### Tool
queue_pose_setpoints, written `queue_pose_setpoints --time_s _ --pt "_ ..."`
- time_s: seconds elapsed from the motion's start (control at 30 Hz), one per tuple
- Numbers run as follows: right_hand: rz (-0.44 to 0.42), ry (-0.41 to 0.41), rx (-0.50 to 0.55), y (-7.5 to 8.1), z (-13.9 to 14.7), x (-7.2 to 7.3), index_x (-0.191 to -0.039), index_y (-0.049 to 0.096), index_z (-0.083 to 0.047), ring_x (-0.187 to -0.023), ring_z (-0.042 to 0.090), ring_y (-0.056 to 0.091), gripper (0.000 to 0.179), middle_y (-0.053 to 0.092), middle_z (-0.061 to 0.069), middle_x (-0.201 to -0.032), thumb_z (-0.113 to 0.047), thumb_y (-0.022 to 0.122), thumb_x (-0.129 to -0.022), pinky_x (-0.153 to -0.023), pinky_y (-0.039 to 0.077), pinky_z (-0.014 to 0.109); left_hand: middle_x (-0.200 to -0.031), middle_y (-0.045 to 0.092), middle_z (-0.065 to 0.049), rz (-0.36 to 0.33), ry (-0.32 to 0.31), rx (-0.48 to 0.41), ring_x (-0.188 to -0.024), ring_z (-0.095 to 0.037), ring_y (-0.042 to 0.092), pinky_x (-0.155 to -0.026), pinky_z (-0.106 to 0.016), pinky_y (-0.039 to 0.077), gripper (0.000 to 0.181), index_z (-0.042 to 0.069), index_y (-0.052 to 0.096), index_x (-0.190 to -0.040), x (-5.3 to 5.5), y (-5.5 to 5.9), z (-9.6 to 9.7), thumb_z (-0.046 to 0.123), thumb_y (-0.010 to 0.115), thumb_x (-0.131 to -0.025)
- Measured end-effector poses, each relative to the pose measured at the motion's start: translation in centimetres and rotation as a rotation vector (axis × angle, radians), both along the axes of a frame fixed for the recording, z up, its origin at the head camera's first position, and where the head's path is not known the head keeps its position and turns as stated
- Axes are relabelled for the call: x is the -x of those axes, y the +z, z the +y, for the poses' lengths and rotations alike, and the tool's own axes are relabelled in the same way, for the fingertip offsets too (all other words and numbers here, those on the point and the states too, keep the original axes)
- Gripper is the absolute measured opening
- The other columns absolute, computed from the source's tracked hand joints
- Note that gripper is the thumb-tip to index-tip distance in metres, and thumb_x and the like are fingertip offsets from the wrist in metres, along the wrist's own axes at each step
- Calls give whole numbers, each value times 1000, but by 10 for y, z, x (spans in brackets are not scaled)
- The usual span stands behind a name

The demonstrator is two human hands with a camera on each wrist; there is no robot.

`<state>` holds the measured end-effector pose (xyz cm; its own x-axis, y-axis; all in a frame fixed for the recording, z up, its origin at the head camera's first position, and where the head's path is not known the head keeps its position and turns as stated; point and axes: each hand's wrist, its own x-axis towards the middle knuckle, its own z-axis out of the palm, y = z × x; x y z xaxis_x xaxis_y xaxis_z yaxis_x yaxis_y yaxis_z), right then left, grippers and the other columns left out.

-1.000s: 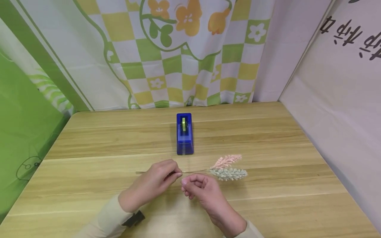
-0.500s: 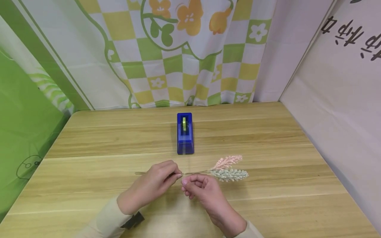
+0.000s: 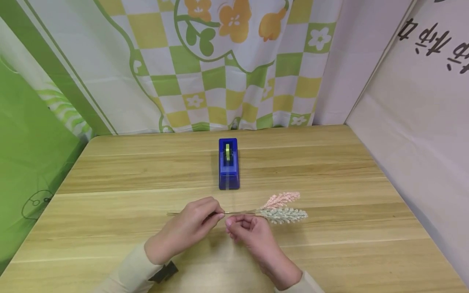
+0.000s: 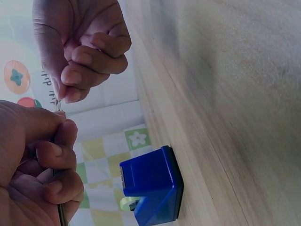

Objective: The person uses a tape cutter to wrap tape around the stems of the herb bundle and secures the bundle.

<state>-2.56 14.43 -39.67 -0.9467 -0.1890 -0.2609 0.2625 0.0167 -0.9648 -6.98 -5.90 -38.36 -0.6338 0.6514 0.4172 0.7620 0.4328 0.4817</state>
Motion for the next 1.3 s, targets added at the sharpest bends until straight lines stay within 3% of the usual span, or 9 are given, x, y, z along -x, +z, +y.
queue_pose_setpoints --time_s 0.23,0.47,0.63,0.73,0.87,1.1,1.3 --pt "-14 -91 -48 -3 -5 4 -121 64 14 -89 12 71 36 77 11 -101 -13 71 -98 -83 60 23 -87 67 0 -3 -12 -7 -76 -6 57 -72 -13 53 4 6 68 -96 0 1 0 5 68 -100" --pt "-34 -151 -37 -5 -9 8 -116 69 10 -84 12 68 28 76 5 -95 -9 73 -96 -79 57 23 -88 71 -1 -61 9 -14 -77 -7 62 -72 -14 55 2 7 66 -99 -1 2 0 6 68 -100" --pt "-28 -147 10 -6 -9 8 -115 68 11 -83 11 67 26 73 -2 -91 -7 72 -96 -77 58 23 -95 77 -4 -121 19 -32 -77 -7 66 -68 -14 54 15 6 62 -113 -1 3 0 7 69 -100" --pt "-17 -141 21 -6 -9 7 -114 68 11 -82 10 66 25 72 -4 -90 -6 71 -96 -76 57 22 -105 79 -5 -84 3 -39 -87 -11 72 -77 -17 58 20 6 66 -120 -1 3 0 4 68 -100" --pt "-4 -142 33 -7 -8 7 -113 69 9 -83 9 67 22 73 -4 -91 -6 71 -96 -77 57 22 -108 78 -3 5 -22 -60 -96 -12 74 -87 -18 59 19 8 72 -116 -1 0 -1 1 68 -99" --pt "-15 -170 30 -6 -8 8 -113 70 7 -84 10 68 22 75 -2 -93 -6 73 -95 -77 57 21 -96 76 -1 8 -27 -81 -79 -4 64 -74 -10 54 17 10 76 -113 0 -1 -1 3 67 -100" --pt "-25 -165 23 -7 -8 8 -124 66 9 -84 8 68 33 74 -7 -88 -5 73 -95 -79 58 22 -90 74 -3 -7 -15 -100 -74 -3 57 -70 -10 51 14 8 76 -109 0 0 -1 2 68 -99"
